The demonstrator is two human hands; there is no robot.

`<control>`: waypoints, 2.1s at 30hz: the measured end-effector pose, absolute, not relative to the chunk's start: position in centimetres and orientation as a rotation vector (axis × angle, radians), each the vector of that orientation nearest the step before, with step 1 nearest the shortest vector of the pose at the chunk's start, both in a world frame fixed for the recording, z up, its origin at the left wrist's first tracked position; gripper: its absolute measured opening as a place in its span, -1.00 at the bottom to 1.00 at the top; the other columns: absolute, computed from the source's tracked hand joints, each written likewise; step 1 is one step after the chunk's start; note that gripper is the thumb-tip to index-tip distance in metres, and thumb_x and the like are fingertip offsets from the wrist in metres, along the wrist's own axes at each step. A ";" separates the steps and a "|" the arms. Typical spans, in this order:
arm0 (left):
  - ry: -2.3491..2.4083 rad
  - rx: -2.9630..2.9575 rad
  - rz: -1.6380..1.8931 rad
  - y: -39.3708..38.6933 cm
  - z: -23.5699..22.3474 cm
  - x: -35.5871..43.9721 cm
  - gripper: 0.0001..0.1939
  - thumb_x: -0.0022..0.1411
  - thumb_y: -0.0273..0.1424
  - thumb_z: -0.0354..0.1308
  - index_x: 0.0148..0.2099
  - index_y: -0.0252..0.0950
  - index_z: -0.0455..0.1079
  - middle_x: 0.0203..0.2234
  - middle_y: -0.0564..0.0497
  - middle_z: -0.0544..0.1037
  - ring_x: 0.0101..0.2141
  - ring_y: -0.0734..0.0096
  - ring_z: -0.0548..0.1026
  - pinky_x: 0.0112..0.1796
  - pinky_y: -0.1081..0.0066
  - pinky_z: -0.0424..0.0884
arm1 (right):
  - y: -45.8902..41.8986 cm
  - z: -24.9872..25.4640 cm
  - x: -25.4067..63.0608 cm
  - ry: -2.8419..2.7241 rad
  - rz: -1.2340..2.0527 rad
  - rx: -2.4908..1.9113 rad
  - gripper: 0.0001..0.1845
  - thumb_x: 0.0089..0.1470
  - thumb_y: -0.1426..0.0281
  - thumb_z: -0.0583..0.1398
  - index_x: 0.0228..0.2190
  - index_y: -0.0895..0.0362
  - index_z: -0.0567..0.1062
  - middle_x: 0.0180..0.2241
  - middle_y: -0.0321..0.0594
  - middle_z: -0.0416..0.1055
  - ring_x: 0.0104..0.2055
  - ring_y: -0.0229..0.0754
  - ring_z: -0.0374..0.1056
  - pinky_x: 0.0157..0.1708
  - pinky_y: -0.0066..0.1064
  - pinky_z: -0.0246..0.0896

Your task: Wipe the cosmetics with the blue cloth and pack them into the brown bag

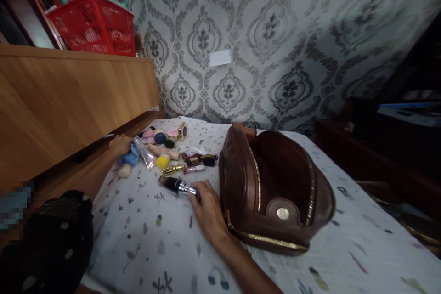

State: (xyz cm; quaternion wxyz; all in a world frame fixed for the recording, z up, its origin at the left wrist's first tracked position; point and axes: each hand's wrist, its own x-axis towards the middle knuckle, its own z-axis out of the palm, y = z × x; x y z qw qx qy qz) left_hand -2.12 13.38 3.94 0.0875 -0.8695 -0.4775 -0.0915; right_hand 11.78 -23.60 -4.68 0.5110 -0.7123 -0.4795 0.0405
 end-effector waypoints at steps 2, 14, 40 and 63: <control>-1.385 -2.605 -0.200 14.5 3.3 -1.4 -0.65 0.25 -0.40 -0.02 -0.05 -0.23 0.55 -0.03 -0.26 0.50 0.03 -0.08 0.41 -0.12 0.17 0.42 | -23.6 -4.7 11.7 -1.145 0.091 -1.710 -0.81 0.11 0.40 0.12 -0.24 0.10 0.49 -0.30 -0.17 0.40 -0.32 -0.12 0.36 -0.29 -0.31 0.31; -1.175 -2.641 0.009 17.5 2.5 -0.3 -0.54 0.27 -0.47 -0.08 0.15 -0.24 0.44 0.04 -0.32 0.45 0.06 -0.11 0.40 -0.03 0.05 0.38 | -23.6 -4.6 11.6 -1.127 0.122 -1.725 -0.86 0.12 0.43 0.13 -0.27 0.08 0.48 -0.32 -0.22 0.37 -0.35 -0.17 0.34 -0.33 -0.37 0.28; -1.227 -2.627 -0.680 6.8 8.3 -6.2 -0.74 0.27 -0.20 0.08 -0.04 -0.18 0.30 -0.27 -0.02 0.54 -0.27 0.16 0.53 -0.35 0.39 0.29 | -23.2 -4.8 11.8 -1.157 0.082 -1.722 -0.86 0.07 0.50 0.17 -0.30 0.09 0.49 -0.33 -0.23 0.36 -0.35 -0.17 0.33 -0.32 -0.39 0.26; -0.530 -3.652 -0.804 -3.3 2.0 -3.3 -0.56 0.11 -0.11 0.27 -0.03 -0.24 0.45 -0.18 0.03 0.58 -0.18 0.23 0.50 -0.11 0.35 0.40 | -22.9 -5.0 12.1 -1.121 0.109 -1.661 -0.82 0.05 0.53 0.14 -0.28 0.10 0.45 -0.28 -0.23 0.35 -0.28 -0.17 0.36 -0.21 -0.32 0.31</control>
